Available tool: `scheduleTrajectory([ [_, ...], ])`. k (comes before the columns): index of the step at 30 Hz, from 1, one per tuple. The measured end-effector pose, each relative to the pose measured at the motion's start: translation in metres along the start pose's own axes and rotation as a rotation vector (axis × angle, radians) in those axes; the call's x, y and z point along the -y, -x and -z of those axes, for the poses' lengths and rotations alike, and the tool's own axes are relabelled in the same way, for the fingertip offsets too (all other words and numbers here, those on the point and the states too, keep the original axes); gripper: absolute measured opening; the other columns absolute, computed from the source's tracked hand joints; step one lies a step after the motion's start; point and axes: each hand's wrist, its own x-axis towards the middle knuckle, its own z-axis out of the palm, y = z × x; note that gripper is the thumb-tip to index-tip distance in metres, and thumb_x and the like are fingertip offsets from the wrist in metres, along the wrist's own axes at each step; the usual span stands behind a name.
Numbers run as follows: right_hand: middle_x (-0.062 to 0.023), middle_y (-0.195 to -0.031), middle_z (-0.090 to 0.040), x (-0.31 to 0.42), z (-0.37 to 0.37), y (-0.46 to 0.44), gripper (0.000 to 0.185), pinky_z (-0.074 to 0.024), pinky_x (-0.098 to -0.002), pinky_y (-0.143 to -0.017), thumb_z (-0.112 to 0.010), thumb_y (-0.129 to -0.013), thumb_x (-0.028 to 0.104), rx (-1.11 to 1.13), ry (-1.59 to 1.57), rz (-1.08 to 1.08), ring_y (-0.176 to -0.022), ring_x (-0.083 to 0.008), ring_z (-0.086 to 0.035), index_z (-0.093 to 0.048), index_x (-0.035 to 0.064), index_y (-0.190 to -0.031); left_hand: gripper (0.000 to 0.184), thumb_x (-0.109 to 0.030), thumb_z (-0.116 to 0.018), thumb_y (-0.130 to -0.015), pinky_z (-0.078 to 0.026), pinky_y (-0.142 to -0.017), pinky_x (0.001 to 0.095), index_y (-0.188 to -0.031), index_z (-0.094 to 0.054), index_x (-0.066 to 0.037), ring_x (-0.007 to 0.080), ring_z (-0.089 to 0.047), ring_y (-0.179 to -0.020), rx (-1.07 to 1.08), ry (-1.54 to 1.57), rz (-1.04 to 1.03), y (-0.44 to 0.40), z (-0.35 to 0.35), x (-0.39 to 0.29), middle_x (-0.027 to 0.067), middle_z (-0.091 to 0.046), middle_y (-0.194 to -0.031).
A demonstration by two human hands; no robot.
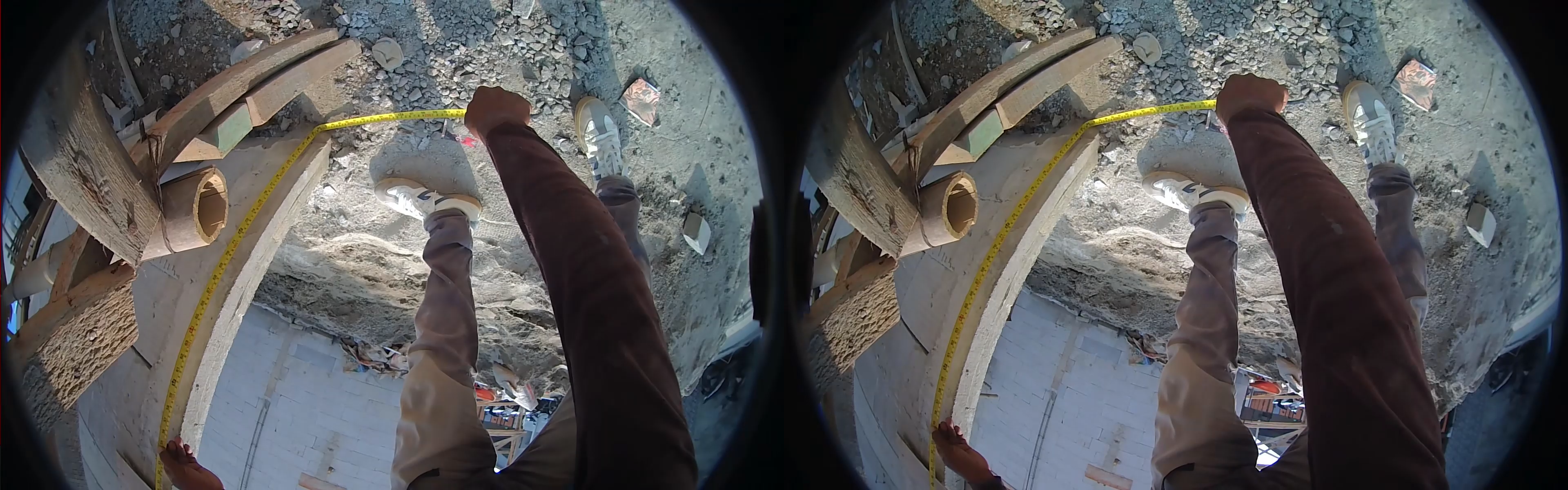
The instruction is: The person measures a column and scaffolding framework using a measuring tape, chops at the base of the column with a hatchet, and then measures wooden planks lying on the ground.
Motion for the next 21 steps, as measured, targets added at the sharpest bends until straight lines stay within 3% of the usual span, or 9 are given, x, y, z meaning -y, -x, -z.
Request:
scheduleTrajectory([
  [9, -0.0032, -0.107, -0.07, 0.0007, 0.0041, -0.0009, 0.028, -0.0504, -0.0414, -0.076, -0.055, -0.088, 0.028, 0.007, -0.001, 0.004, -0.1, -0.0239, -0.067, -0.071, 0.0152, -0.106, 0.053, -0.039, -0.052, -0.096, -0.039, -0.088, 0.0296, -0.125, -0.049, 0.006, 0.0169, -0.054, -0.099, 0.013, -0.016, -0.002, 0.002, -0.0002, -0.0016, 0.0118, -0.061, -0.113],
  [12, -0.0104, -0.104, -0.07, -0.0003, 0.0038, -0.0002, 0.027, -0.0532, -0.0425, -0.079, -0.061, -0.081, 0.022, -0.027, -0.054, 0.016, -0.099, -0.0291, -0.067, -0.071, 0.0099, -0.103, 0.053, -0.039, -0.051, -0.096, -0.039, -0.088, 0.0296, -0.124, -0.049, 0.006, 0.017, -0.054, -0.099, 0.019, -0.032, -0.01, 0.001, 0.001, -0.0008, 0.0117, -0.061, -0.114],
  [21, -0.0112, -0.105, -0.07, -0.0003, 0.0051, 0.0004, 0.027, -0.0533, -0.0424, -0.079, -0.06, -0.082, 0.022, -0.02, -0.036, 0.011, -0.098, -0.0289, -0.068, -0.07, 0.01, -0.104, 0.056, -0.041, -0.05, -0.096, -0.039, -0.09, 0.0296, -0.126, -0.048, 0.007, 0.0187, -0.054, -0.103, -0.001, -0.061, -0.005, 0.0039, -0.0015, -0.0029, 0.0131, -0.06, -0.118],
])
